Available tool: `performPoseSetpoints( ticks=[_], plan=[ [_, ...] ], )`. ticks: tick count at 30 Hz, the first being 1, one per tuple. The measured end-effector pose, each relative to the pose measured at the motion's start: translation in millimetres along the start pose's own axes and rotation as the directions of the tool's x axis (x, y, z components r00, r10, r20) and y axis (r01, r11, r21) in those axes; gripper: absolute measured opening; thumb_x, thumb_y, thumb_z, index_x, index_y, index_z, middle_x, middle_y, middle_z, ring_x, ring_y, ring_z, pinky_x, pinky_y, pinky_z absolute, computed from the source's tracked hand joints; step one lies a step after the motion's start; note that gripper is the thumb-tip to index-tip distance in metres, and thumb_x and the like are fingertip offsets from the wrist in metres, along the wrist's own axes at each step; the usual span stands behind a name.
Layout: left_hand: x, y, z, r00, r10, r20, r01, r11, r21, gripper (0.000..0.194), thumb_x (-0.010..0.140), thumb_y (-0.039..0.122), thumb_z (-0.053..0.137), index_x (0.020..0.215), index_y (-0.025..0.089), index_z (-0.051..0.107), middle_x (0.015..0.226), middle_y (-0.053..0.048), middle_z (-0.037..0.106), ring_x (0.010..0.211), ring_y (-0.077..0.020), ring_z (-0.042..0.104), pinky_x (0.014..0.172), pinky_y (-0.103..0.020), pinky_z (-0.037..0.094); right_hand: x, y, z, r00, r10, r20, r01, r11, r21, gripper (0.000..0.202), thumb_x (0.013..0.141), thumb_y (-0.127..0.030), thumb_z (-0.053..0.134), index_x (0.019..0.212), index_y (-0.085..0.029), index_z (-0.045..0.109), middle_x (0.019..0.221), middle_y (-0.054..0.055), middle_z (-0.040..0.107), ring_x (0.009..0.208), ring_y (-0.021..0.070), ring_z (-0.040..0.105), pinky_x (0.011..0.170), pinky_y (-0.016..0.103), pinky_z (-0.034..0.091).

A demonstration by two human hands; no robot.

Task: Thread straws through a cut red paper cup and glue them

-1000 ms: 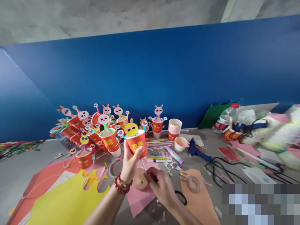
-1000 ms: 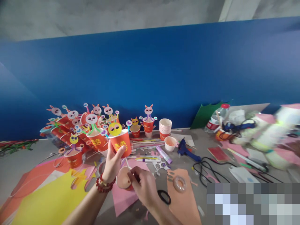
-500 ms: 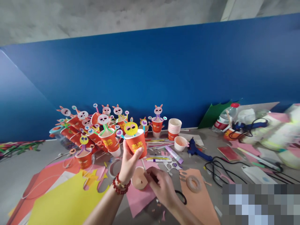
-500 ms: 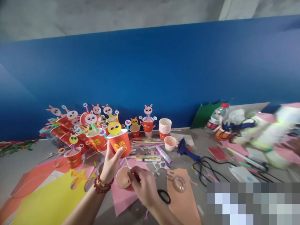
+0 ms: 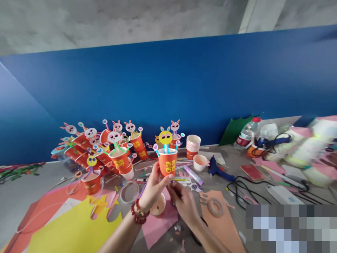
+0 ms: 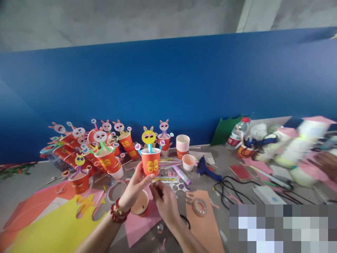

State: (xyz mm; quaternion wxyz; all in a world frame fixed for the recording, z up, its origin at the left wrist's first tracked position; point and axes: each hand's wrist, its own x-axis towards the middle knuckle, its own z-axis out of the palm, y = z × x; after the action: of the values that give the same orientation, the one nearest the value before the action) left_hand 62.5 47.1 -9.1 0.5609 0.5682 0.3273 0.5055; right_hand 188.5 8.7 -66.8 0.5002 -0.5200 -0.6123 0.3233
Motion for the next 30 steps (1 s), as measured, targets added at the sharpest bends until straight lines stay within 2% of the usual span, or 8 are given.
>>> performPoseSetpoints(
  ticks=[6, 14, 18, 23, 27, 30],
  plan=[
    [-2, -8, 3.7, 0.996, -0.036, 0.084, 0.030, 0.997, 0.069, 0.050, 0.083, 0.038, 0.071, 0.124, 0.019, 0.050, 0.116, -0.009, 0.064, 0.107, -0.0240, 0.060, 0.095, -0.038, 0.049, 2, 15, 0, 0.997, 0.057, -0.051, -0.054, 0.997, 0.050, 0.030, 0.093, -0.043, 0.052, 0.077, -0.018, 0.059, 0.060, -0.002, 0.054, 0.053, 0.0140, 0.047, 0.051, 0.023, 0.034],
    [1, -14, -3.2, 0.984, -0.046, 0.173, 0.035, 0.997, 0.068, 0.049, 0.084, 0.034, 0.070, 0.126, 0.020, 0.048, 0.121, -0.011, 0.065, 0.112, -0.0267, 0.063, 0.098, -0.041, 0.050, 2, 19, -1, 0.998, 0.027, -0.064, -0.023, 0.998, 0.057, 0.026, 0.094, -0.039, 0.052, 0.080, -0.018, 0.060, 0.062, -0.001, 0.059, 0.055, 0.0152, 0.053, 0.053, 0.023, 0.038],
    [4, -18, -7.0, 0.987, -0.041, 0.155, 0.021, 0.992, 0.123, 0.048, 0.085, 0.033, 0.070, 0.126, 0.019, 0.049, 0.125, -0.013, 0.064, 0.116, -0.0285, 0.062, 0.099, -0.043, 0.050, 4, 15, -2, 0.997, -0.003, -0.073, 0.006, 0.999, 0.042, 0.026, 0.093, -0.038, 0.052, 0.077, -0.019, 0.059, 0.061, -0.001, 0.059, 0.055, 0.0153, 0.053, 0.053, 0.023, 0.039],
    [8, -20, -13.5, 0.990, -0.011, 0.139, -0.003, 0.995, 0.101, 0.054, 0.083, 0.033, 0.071, 0.129, 0.021, 0.045, 0.128, -0.012, 0.063, 0.116, -0.0277, 0.063, 0.099, -0.044, 0.051, 5, 16, 0, 0.995, -0.037, -0.089, 0.039, 0.999, 0.015, 0.027, 0.094, -0.039, 0.053, 0.079, -0.019, 0.063, 0.062, 0.000, 0.060, 0.057, 0.0168, 0.055, 0.054, 0.024, 0.041],
    [12, -17, -18.6, 0.995, 0.012, 0.099, -0.025, 0.992, 0.126, 0.053, 0.085, 0.033, 0.070, 0.130, 0.019, 0.045, 0.127, -0.013, 0.063, 0.115, -0.0274, 0.063, 0.100, -0.044, 0.050, 6, 20, 1, 0.993, -0.070, -0.095, 0.064, 0.995, -0.071, 0.029, 0.096, -0.040, 0.052, 0.083, -0.018, 0.066, 0.071, 0.003, 0.066, 0.063, 0.0184, 0.058, 0.058, 0.025, 0.042],
    [14, -14, -20.2, 0.994, 0.000, 0.110, -0.016, 0.989, 0.145, 0.048, 0.086, 0.033, 0.068, 0.126, 0.018, 0.048, 0.124, -0.013, 0.065, 0.114, -0.0273, 0.064, 0.099, -0.044, 0.051, 7, 22, 2, 0.990, -0.107, -0.096, 0.094, 0.987, -0.132, 0.028, 0.097, -0.037, 0.051, 0.083, -0.019, 0.067, 0.077, 0.004, 0.066, 0.065, 0.0174, 0.059, 0.060, 0.025, 0.042]
  ],
)
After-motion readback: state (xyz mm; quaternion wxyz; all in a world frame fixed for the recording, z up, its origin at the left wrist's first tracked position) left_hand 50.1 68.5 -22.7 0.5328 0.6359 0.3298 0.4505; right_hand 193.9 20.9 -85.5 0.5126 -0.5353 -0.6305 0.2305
